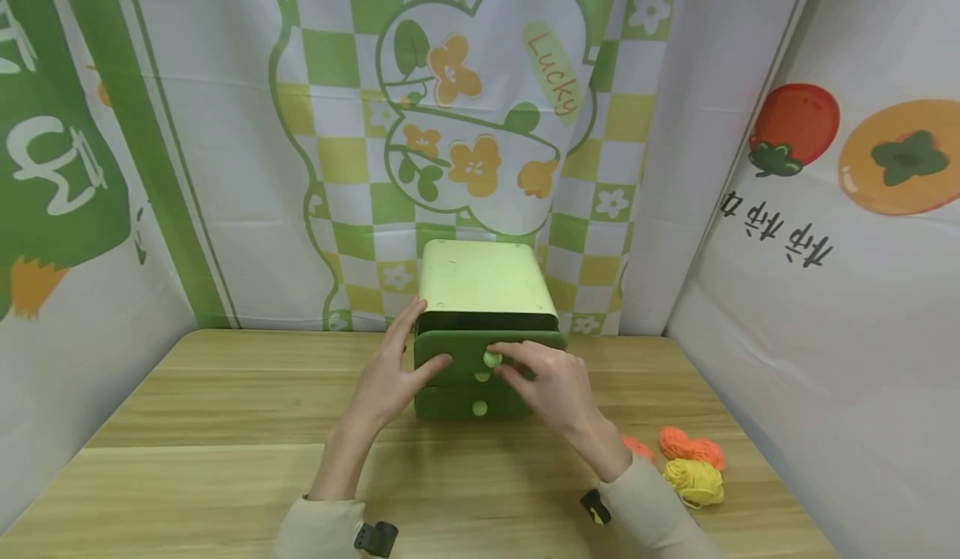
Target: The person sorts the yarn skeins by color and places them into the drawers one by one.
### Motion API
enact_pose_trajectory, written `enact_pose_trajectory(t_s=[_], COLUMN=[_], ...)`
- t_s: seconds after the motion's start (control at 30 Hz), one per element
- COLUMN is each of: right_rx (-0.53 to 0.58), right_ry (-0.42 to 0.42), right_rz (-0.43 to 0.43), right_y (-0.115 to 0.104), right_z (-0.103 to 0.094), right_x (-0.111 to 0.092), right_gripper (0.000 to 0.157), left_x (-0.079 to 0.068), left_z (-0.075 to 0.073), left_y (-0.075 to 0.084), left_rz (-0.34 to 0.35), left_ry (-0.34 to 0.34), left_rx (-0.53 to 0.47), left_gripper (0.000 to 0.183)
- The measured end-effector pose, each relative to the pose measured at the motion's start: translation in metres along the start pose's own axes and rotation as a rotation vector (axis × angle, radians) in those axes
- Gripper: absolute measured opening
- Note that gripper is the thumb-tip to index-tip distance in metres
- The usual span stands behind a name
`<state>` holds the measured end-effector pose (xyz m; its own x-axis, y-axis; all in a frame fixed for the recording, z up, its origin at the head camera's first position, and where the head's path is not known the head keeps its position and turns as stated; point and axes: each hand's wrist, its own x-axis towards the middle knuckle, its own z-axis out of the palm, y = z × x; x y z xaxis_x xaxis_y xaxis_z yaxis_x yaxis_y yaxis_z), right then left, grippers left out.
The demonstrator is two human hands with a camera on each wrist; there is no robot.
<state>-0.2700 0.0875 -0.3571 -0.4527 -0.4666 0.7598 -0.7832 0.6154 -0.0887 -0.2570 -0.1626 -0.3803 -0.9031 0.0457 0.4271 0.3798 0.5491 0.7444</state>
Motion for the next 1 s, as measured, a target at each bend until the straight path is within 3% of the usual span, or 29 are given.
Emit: enact_pose_trajectory(t_s=[1.0], right_rx=[-0.031], right_ry=[-0.022], right_rz=[0.073], right_y=[0.021], right_z=[0.02], right_x=[0.018], right_gripper=[0.026], left_x=[0.001], left_z=[0.003], left_y=[-0.004], left_rz=[0.053], left_ry=[0.011], left_rx=[0.005], left_gripper=[0.08])
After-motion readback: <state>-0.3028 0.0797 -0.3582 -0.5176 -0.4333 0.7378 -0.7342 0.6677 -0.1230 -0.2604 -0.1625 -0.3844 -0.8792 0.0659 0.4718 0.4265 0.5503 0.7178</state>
